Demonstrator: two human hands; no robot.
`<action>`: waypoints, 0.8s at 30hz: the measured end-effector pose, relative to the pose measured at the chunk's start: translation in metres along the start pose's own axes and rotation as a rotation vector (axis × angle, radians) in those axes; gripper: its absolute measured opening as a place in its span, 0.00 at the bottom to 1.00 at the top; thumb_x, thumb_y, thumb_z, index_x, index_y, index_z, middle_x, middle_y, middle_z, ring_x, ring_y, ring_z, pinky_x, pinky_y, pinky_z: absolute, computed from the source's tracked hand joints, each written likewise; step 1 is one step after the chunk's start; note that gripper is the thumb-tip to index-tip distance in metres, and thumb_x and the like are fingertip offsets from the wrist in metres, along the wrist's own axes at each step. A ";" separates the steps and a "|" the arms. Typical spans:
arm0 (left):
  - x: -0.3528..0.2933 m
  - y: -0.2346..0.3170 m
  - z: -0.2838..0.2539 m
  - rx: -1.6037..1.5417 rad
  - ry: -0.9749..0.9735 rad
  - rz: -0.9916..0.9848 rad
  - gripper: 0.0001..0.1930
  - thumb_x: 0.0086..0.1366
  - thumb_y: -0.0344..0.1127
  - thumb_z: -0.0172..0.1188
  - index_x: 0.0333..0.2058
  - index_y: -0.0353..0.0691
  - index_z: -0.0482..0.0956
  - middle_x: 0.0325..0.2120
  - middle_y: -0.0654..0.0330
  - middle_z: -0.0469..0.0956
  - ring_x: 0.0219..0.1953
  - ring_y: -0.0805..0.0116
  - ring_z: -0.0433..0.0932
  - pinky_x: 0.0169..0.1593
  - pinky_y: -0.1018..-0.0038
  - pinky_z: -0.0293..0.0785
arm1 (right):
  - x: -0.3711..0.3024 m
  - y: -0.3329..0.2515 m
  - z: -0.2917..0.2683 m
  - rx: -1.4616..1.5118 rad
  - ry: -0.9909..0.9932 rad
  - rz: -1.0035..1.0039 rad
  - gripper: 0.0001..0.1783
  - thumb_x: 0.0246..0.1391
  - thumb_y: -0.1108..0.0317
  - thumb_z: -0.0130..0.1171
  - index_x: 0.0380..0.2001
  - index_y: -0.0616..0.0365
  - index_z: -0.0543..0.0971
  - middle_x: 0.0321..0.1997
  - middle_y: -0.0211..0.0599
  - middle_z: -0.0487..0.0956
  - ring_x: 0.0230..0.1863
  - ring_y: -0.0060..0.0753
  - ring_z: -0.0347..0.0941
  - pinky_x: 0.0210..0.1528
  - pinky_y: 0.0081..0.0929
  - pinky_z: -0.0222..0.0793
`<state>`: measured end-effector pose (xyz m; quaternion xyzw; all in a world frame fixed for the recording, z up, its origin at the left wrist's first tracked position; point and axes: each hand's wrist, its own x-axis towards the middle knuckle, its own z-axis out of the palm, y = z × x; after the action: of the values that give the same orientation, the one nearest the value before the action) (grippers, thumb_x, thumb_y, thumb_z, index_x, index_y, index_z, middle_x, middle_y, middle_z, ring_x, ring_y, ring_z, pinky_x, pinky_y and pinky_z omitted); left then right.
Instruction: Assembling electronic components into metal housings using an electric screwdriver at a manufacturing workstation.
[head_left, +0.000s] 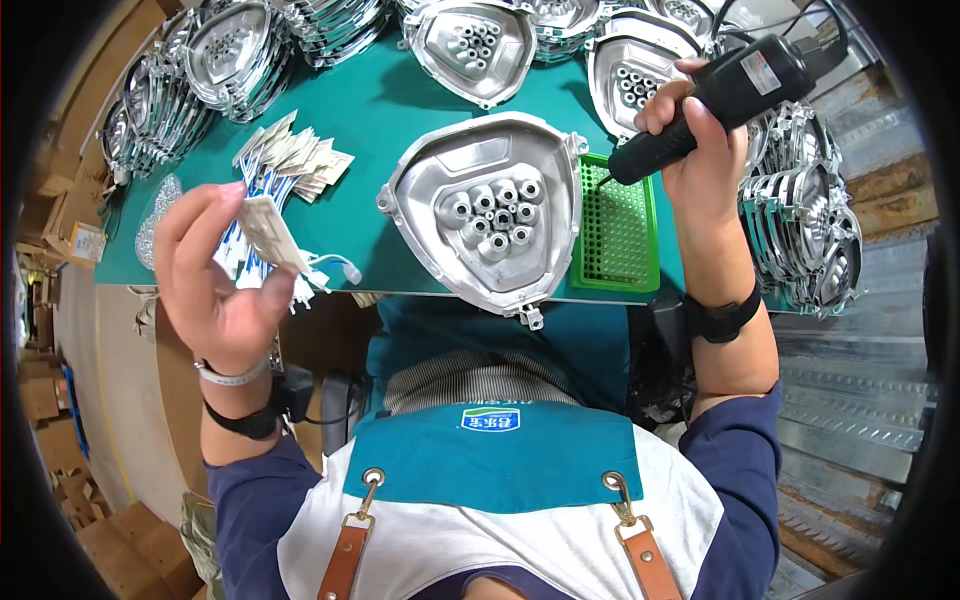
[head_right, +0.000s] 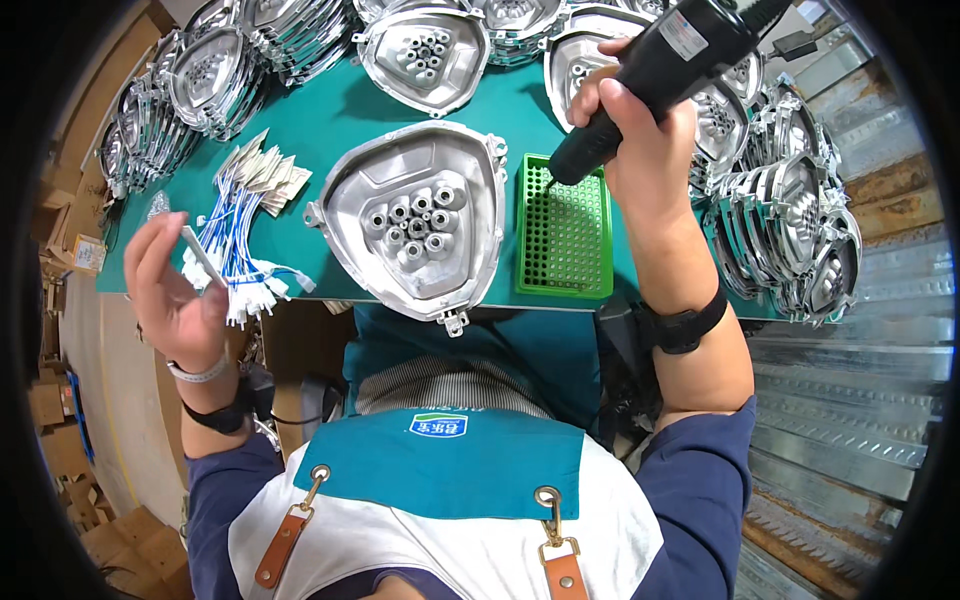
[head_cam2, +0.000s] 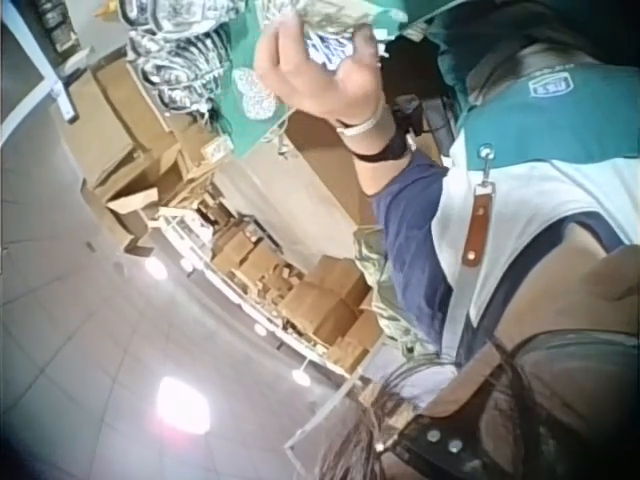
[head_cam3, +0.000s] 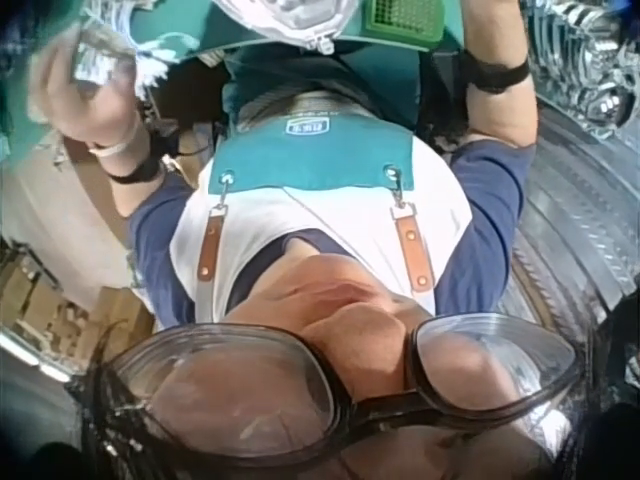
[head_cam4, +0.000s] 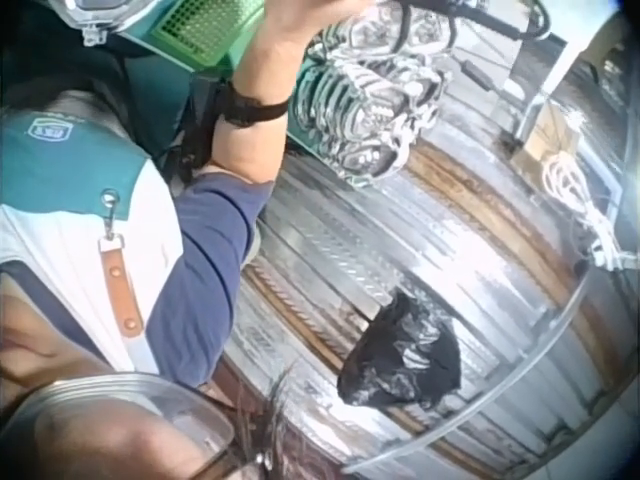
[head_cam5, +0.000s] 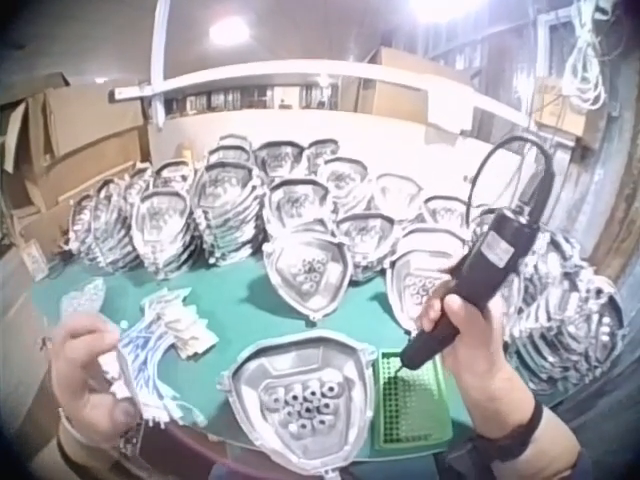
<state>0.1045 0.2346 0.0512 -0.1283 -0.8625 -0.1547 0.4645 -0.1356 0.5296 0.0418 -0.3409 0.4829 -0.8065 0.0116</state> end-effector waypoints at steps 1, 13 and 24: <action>-0.004 0.004 0.007 -0.074 0.043 -0.073 0.29 0.53 0.47 0.65 0.46 0.30 0.72 0.43 0.50 0.70 0.45 0.59 0.71 0.49 0.68 0.66 | 0.004 0.001 -0.003 0.018 -0.132 0.008 0.18 0.49 0.73 0.54 0.44 0.66 0.66 0.21 0.37 0.71 0.25 0.29 0.68 0.30 0.28 0.66; -0.014 0.031 0.023 -0.299 0.214 -0.226 0.31 0.53 0.52 0.63 0.45 0.28 0.72 0.42 0.48 0.70 0.45 0.58 0.69 0.50 0.66 0.64 | 0.003 0.012 0.025 -0.429 0.268 -0.085 0.18 0.51 0.77 0.56 0.45 0.66 0.67 0.27 0.35 0.73 0.27 0.24 0.70 0.33 0.23 0.68; 0.020 0.060 0.048 -0.102 -0.188 -0.089 0.24 0.46 0.47 0.67 0.37 0.34 0.77 0.33 0.55 0.73 0.37 0.56 0.71 0.42 0.65 0.67 | -0.014 -0.050 0.038 -0.119 0.292 -0.247 0.19 0.51 0.73 0.51 0.47 0.65 0.64 0.27 0.39 0.73 0.26 0.29 0.71 0.37 0.28 0.70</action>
<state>0.0791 0.3100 0.0516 -0.1271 -0.8981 -0.2061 0.3670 -0.0882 0.5318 0.0857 -0.2769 0.4809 -0.8127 -0.1778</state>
